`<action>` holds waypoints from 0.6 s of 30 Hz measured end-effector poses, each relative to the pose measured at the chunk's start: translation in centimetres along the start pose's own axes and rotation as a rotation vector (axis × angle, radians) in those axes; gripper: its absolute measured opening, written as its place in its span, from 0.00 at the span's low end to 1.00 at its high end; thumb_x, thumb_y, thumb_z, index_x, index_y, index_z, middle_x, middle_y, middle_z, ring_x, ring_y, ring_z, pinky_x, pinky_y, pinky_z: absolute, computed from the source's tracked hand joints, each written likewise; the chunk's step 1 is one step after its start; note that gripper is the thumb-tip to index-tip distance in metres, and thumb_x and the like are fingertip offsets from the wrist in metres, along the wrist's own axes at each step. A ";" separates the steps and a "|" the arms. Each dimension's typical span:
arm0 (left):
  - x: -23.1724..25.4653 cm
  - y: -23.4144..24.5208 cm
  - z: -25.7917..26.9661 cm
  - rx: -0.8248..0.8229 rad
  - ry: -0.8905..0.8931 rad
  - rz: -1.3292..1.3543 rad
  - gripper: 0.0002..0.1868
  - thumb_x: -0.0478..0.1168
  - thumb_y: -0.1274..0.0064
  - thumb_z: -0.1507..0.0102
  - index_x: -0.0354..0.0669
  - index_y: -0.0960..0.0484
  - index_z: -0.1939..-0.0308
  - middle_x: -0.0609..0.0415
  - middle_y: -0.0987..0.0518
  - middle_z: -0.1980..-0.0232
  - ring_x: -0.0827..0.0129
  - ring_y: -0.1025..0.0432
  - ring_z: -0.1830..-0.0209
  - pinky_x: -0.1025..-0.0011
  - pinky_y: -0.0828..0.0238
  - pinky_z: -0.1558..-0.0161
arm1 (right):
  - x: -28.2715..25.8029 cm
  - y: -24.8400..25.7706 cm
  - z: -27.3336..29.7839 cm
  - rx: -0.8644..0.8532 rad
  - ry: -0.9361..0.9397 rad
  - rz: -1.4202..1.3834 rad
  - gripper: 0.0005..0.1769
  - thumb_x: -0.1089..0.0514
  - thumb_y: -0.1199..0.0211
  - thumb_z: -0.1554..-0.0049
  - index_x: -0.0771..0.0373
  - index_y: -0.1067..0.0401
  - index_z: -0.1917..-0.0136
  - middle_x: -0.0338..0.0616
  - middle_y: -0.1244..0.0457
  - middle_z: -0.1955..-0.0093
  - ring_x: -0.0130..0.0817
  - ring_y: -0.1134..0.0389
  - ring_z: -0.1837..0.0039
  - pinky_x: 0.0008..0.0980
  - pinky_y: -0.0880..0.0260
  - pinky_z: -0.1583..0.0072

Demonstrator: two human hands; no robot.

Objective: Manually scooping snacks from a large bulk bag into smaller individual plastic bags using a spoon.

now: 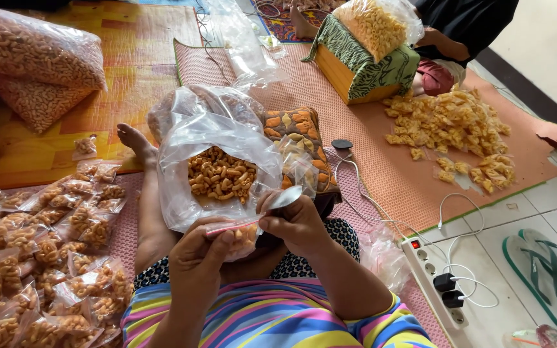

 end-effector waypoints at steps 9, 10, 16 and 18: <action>0.2 -0.2 0.3 0.008 0.005 -0.090 0.07 0.28 0.47 0.34 0.24 0.19 0.54 0.48 0.21 0.45 0.70 0.24 0.56 0.77 0.24 0.51 | -1.0 -1.2 -0.2 -0.030 -0.012 0.281 0.05 0.64 0.32 0.45 0.61 0.27 0.55 0.42 0.36 0.51 0.31 0.37 0.50 0.29 0.37 0.45; 0.1 -0.1 0.3 0.008 0.005 -0.090 0.07 0.28 0.47 0.34 0.24 0.19 0.54 0.48 0.21 0.45 0.70 0.24 0.56 0.77 0.24 0.51 | -0.7 -1.0 -0.2 -0.030 -0.011 0.281 0.05 0.64 0.32 0.45 0.61 0.27 0.55 0.42 0.36 0.51 0.31 0.37 0.50 0.29 0.37 0.45; 0.4 -0.4 0.1 0.008 0.003 -0.124 0.08 0.30 0.49 0.33 0.26 0.18 0.54 0.50 0.22 0.45 0.71 0.25 0.56 0.77 0.25 0.52 | -0.1 -1.0 -0.2 -0.049 -0.007 0.249 0.06 0.66 0.33 0.44 0.60 0.28 0.54 0.41 0.36 0.50 0.29 0.38 0.50 0.28 0.37 0.45; 0.5 -0.5 0.1 -0.005 0.001 -0.128 0.08 0.29 0.49 0.32 0.25 0.19 0.54 0.49 0.23 0.45 0.71 0.26 0.57 0.77 0.25 0.53 | -0.1 -1.7 -0.2 -0.101 -0.033 0.168 0.12 0.61 0.30 0.44 0.59 0.28 0.47 0.40 0.39 0.46 0.27 0.39 0.48 0.24 0.39 0.46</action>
Point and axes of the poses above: each hand's wrist, its own z-axis away from the middle knuckle, its own y-axis out of the back of the hand, x = y × z, the point moved 10 cm from there along -z, towards the middle knuckle
